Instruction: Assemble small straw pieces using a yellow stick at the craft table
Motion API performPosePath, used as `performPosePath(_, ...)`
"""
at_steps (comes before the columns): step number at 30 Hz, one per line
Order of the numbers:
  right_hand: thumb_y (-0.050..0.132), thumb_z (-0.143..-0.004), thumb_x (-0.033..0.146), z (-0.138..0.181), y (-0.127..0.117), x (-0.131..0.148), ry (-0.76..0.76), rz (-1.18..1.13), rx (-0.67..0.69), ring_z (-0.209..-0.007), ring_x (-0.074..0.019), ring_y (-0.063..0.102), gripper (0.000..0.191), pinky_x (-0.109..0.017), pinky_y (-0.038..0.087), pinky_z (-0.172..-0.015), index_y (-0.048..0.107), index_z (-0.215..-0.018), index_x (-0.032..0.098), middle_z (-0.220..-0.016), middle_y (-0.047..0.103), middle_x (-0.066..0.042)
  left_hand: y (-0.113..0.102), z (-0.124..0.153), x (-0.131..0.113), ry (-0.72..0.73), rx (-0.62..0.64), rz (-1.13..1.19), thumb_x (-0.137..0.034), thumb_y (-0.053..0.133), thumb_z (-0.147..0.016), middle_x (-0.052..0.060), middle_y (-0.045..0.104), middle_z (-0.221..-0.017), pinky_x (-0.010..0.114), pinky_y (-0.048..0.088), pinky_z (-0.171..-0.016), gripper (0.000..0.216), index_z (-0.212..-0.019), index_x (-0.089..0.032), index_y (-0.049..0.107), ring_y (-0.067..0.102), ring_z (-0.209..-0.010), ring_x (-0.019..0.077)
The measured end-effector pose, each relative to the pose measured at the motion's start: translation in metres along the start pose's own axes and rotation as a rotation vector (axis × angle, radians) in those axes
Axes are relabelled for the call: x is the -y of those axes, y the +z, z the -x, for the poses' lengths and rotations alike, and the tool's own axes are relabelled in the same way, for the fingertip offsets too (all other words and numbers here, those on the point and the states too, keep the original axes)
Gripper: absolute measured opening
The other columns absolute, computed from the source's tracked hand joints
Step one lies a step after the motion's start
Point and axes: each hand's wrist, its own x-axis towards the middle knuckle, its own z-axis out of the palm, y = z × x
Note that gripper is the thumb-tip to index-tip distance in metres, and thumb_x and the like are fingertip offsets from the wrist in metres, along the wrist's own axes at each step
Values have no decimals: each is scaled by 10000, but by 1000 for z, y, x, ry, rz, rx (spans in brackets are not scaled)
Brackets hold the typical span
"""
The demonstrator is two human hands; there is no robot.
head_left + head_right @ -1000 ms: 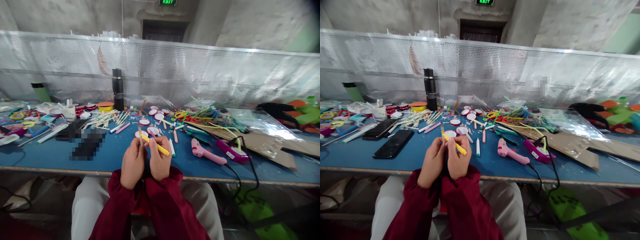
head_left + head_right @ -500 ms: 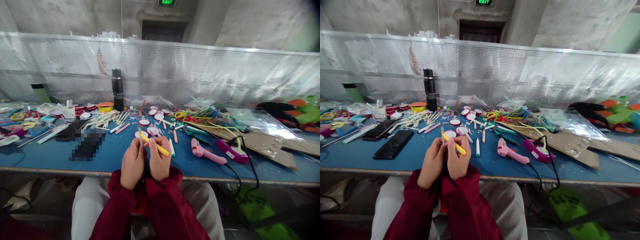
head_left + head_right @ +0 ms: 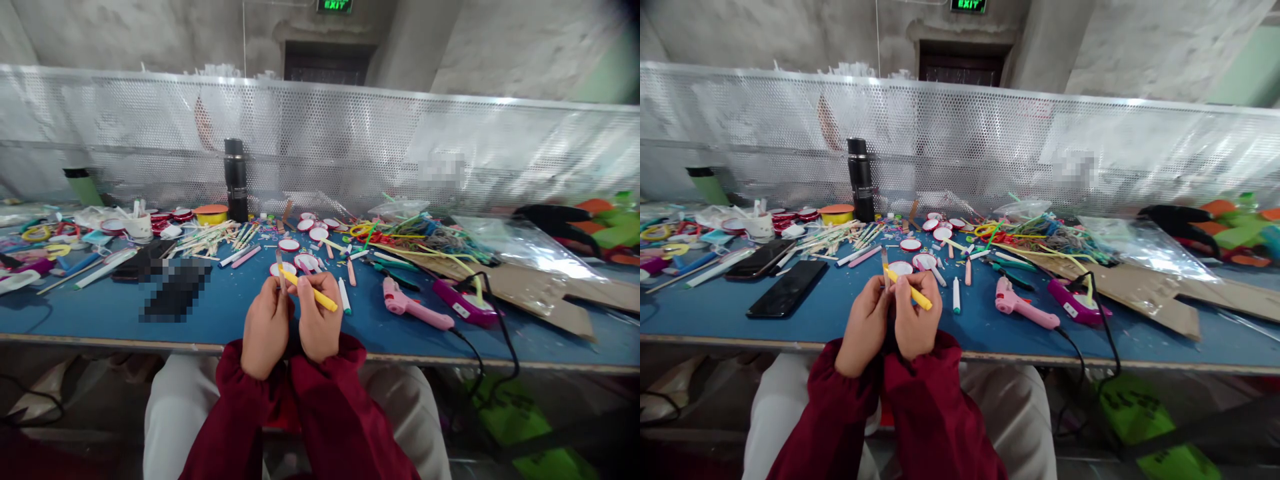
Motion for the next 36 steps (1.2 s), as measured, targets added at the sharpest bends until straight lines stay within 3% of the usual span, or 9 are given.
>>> performPosePath(6, 620, -948, 430, -1, 0, -1, 0, 12, -76, -683, -174, 668, 260, -328, 532, -696, 600, -823, 203, -741, 722, -22, 0, -1, 0, 3, -5, -1, -425, 384, -1048, -8, 591, -742, 265, 387, -627, 288, -922, -232, 556, 523, -653, 164)
performPosePath(13, 613, -949, 430, 0, 0, 0, -9, -5, -6, -692, -170, 668, 257, -321, 538, -705, 594, -821, 208, -732, 717, -14, 1, -1, 0, -2, -6, 8, -429, 405, -1043, 7, 639, -795, 272, 413, -683, 281, -924, -226, 558, 567, -714, 171)
performPosePath(20, 623, -943, 457, 0, 0, 0, 11, 9, -77, -654, -169, 646, 279, -324, 529, -671, 595, -828, 205, -727, 715, -18, 0, 0, 1, 7, -2, 12, -436, 374, -1052, -16, 576, -726, 268, 379, -634, 291, -945, -233, 554, 521, -650, 165)
performPosePath(25, 608, -953, 455, 1, 0, -1, 4, -8, 12, -688, -174, 664, 268, -327, 540, -696, 591, -828, 218, -736, 718, -14, 1, 0, 1, 0, -7, 15, -418, 414, -1037, 0, 631, -782, 270, 408, -676, 262, -917, -230, 551, 553, -688, 167)
performPosePath(32, 620, -942, 447, -1, 0, -2, 17, 27, -82, -681, -172, 661, 271, -327, 533, -695, 598, -823, 204, -738, 715, -20, 0, 0, 1, 16, -11, -3, -430, 382, -1044, -9, 590, -735, 265, 383, -633, 290, -919, -232, 554, 528, -654, 167)
performPosePath(36, 612, -951, 442, 0, 0, 0, -2, -3, -44, -691, -175, 668, 261, -334, 542, -712, 590, -833, 210, -736, 720, -18, 0, 0, 0, 8, -13, 9, -418, 402, -1043, 0, 624, -768, 268, 409, -662, 273, -925, -230, 560, 551, -679, 166)
